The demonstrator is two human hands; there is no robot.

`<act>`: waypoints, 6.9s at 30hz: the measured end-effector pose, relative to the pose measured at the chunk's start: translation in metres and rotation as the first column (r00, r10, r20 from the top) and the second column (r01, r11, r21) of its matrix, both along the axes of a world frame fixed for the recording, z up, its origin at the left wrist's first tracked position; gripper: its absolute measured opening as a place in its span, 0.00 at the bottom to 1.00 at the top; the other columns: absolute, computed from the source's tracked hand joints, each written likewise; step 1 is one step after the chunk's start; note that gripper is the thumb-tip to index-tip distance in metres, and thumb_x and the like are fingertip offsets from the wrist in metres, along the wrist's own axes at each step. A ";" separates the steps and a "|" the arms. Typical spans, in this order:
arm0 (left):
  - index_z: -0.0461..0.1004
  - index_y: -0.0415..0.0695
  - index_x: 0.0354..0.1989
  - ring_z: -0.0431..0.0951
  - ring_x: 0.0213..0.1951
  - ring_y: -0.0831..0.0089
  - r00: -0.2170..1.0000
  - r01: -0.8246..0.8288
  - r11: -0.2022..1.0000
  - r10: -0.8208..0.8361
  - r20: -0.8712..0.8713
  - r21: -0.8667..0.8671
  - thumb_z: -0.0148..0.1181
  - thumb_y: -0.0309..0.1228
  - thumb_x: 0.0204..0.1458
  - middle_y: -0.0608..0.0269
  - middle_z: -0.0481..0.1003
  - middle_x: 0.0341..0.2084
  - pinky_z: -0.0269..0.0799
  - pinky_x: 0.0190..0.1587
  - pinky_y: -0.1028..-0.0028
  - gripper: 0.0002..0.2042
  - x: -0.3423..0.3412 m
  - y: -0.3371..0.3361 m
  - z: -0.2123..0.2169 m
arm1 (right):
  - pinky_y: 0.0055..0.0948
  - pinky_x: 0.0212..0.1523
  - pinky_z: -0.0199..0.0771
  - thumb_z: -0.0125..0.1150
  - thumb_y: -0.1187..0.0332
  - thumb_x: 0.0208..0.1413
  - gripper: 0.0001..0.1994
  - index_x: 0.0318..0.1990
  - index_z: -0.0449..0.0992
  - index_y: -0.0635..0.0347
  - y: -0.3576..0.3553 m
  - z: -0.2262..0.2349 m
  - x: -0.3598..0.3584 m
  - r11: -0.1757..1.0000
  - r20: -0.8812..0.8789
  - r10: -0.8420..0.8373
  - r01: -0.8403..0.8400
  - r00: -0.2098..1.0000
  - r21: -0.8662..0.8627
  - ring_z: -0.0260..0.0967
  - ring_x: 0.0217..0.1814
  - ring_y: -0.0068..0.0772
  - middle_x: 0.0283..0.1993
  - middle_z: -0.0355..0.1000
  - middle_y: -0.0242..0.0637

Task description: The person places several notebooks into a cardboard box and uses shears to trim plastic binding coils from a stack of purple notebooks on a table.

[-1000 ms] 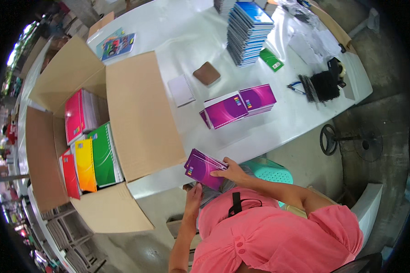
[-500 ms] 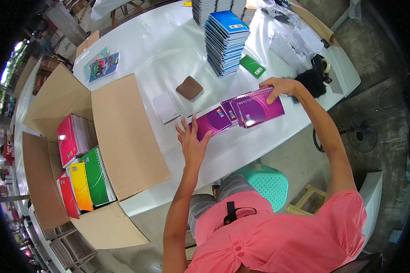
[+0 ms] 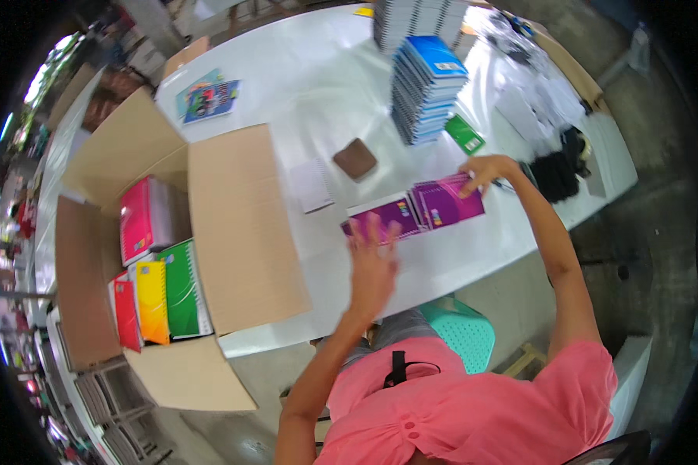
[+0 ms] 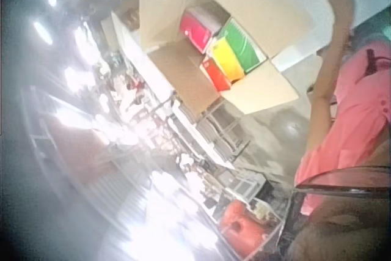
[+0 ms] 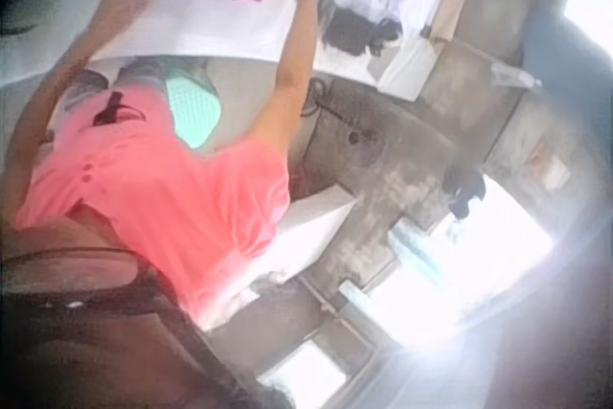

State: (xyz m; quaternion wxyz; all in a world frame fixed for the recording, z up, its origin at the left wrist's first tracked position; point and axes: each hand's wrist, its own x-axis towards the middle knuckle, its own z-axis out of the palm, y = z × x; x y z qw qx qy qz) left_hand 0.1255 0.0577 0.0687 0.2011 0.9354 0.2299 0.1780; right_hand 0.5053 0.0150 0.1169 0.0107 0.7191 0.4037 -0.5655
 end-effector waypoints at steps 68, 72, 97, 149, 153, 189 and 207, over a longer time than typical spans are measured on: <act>0.37 0.32 0.70 0.47 0.71 0.56 0.700 -0.025 0.650 0.554 0.451 -0.760 0.52 0.26 0.57 0.45 0.44 0.71 0.45 0.69 0.64 0.37 -0.442 0.207 0.147 | 0.39 0.46 0.73 0.65 0.67 0.40 0.21 0.45 0.77 0.64 0.317 0.114 -0.458 0.852 0.449 0.506 -0.507 0.737 -0.128 0.74 0.44 0.39 0.43 0.77 0.47; 0.37 0.32 0.70 0.48 0.71 0.57 0.697 -0.023 0.662 0.548 0.463 -0.749 0.51 0.24 0.57 0.45 0.44 0.71 0.45 0.69 0.64 0.36 -0.444 0.207 0.146 | 0.39 0.46 0.73 0.66 0.66 0.39 0.21 0.45 0.77 0.64 0.328 0.103 -0.464 0.834 0.436 0.536 -0.533 0.723 -0.143 0.74 0.44 0.39 0.43 0.77 0.47; 0.41 0.34 0.71 0.52 0.69 0.60 0.705 -0.075 0.671 0.558 0.437 -0.737 0.53 0.24 0.57 0.42 0.51 0.68 0.50 0.67 0.67 0.36 -0.441 0.210 0.141 | 0.40 0.44 0.74 0.71 0.61 0.34 0.25 0.43 0.78 0.63 0.382 0.068 -0.487 0.751 0.408 0.652 -0.620 0.639 -0.229 0.74 0.42 0.37 0.42 0.77 0.46; 0.55 0.38 0.67 0.56 0.68 0.54 0.521 0.693 0.719 -0.448 0.726 -0.053 0.56 0.33 0.57 0.43 0.58 0.65 0.50 0.67 0.57 0.30 -0.353 0.094 0.174 | 0.31 0.54 0.69 0.80 0.53 0.25 0.43 0.54 0.72 0.64 0.055 0.291 -0.301 0.769 0.445 -0.372 0.002 0.815 0.640 0.71 0.53 0.38 0.51 0.73 0.46; 0.57 0.38 0.66 0.58 0.68 0.53 0.467 0.835 0.531 -0.549 0.693 -0.142 0.56 0.33 0.57 0.42 0.61 0.64 0.51 0.67 0.55 0.29 -0.304 0.055 0.168 | 0.32 0.61 0.64 0.81 0.51 0.24 0.48 0.57 0.69 0.68 0.010 0.196 -0.260 0.911 0.333 0.009 -0.145 0.943 0.386 0.69 0.57 0.44 0.53 0.72 0.48; 0.65 0.27 0.58 0.46 0.70 0.44 0.995 -0.095 0.993 0.093 -0.032 -0.065 0.45 0.48 0.62 0.35 0.56 0.64 0.39 0.66 0.39 0.31 0.069 -0.001 -0.010 | 0.32 0.44 0.73 0.76 0.42 0.36 0.42 0.48 0.73 0.75 -0.087 -0.041 -0.043 0.483 0.077 -0.830 0.642 0.552 0.595 0.73 0.44 0.36 0.43 0.74 0.46; 0.67 0.38 0.60 0.47 0.69 0.42 0.988 -0.128 0.992 0.128 -0.089 0.010 0.53 0.49 0.56 0.41 0.55 0.66 0.41 0.65 0.41 0.30 0.104 -0.035 -0.030 | 0.24 0.41 0.71 0.75 0.61 0.45 0.22 0.42 0.78 0.70 -0.093 -0.044 -0.016 0.438 -0.368 -0.761 0.841 0.535 0.318 0.74 0.36 0.26 0.36 0.78 0.36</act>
